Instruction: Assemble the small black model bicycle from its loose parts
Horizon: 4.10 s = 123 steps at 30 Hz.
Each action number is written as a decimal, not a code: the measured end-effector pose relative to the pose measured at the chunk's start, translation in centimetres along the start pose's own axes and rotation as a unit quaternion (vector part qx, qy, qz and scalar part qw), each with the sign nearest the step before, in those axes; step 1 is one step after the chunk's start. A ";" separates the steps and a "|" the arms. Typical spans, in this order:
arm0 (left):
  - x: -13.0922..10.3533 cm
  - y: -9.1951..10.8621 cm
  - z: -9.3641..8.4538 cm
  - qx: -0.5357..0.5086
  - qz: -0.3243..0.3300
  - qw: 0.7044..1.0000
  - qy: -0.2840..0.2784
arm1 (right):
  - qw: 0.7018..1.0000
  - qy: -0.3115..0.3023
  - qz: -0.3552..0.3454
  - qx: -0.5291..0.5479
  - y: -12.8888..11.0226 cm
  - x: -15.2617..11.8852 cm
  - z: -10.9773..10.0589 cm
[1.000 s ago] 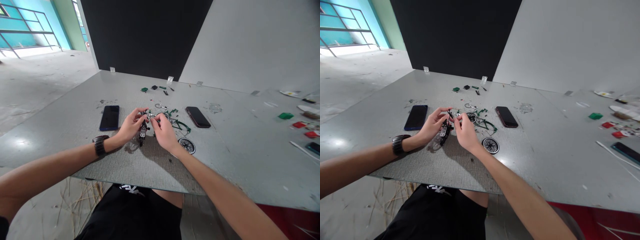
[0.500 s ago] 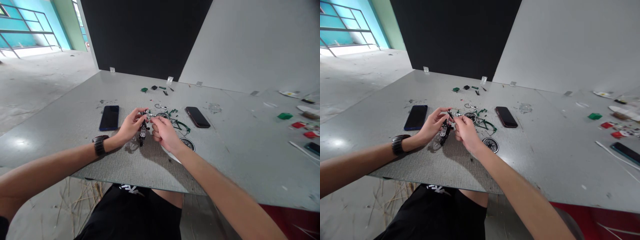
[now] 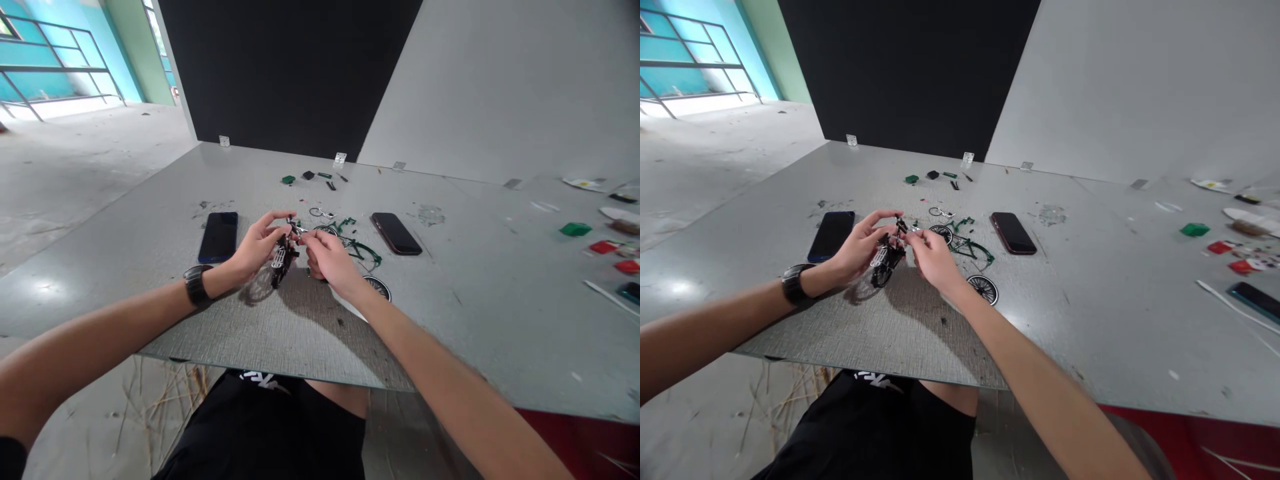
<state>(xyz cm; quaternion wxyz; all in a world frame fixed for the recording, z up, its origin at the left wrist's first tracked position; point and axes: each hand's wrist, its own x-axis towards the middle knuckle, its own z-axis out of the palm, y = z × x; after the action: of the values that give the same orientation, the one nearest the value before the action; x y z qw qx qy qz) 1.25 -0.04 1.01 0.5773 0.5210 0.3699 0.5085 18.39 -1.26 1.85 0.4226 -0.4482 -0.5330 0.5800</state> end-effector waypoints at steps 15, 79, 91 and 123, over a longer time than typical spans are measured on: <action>-0.7 3.1 -1.5 -0.142 -0.067 0.972 -0.175 | 0.996 0.017 -0.059 0.069 0.5 0.9 -2.0; 0.8 1.3 -1.7 -0.038 -0.055 0.997 -0.033 | 0.964 0.156 -0.206 -0.067 0.4 1.3 -3.1; 0.8 1.3 -1.8 -0.043 -0.047 0.998 -0.011 | 0.963 0.142 -0.219 -0.059 0.6 1.5 -3.4; 0.9 1.1 -1.6 -0.071 -0.064 0.995 0.034 | 0.967 0.139 -0.200 -0.077 0.8 1.8 -3.6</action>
<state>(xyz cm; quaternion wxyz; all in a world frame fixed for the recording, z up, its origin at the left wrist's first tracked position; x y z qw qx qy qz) -0.34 1.10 1.89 0.6313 0.4367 0.3850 0.5124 21.44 1.34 0.84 0.5640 -0.4405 -0.5906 0.3728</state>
